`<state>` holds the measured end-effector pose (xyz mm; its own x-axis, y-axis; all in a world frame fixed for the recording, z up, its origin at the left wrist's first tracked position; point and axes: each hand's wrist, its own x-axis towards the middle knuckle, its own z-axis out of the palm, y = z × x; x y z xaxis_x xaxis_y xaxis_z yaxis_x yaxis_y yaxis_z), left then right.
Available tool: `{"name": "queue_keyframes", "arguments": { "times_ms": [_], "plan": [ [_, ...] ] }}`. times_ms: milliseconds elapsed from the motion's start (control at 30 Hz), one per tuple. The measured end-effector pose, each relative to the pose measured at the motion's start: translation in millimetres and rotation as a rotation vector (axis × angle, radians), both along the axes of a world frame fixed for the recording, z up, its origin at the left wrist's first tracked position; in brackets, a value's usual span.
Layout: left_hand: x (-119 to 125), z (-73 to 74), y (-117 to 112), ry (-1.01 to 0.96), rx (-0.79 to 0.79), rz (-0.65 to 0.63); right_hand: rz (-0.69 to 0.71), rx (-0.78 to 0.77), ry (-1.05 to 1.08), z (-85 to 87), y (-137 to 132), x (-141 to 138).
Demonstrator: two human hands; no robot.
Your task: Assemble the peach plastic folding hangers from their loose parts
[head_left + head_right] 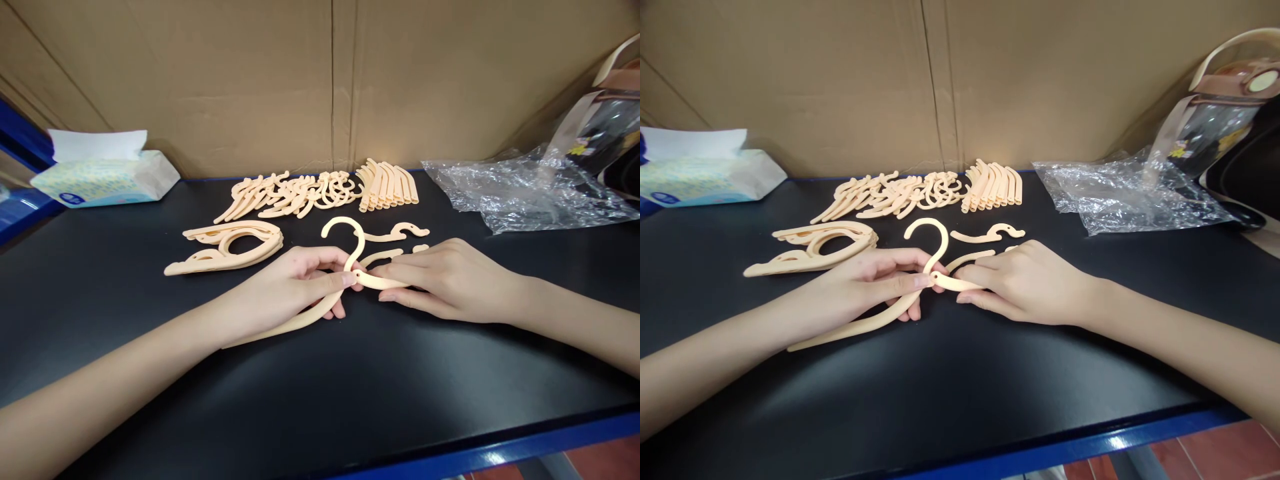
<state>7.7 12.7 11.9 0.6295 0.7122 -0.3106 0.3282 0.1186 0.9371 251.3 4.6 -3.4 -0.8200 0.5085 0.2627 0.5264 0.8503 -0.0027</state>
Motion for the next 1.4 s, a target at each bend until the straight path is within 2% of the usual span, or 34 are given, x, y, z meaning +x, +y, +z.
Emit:
{"name": "queue_keyframes", "arguments": {
  "times_ms": [1400],
  "plan": [
    [0.3,-1.6,0.2,-0.002,0.014,0.002,0.016,-0.029,0.018,-1.4,2.4,1.6]
  ]
}}
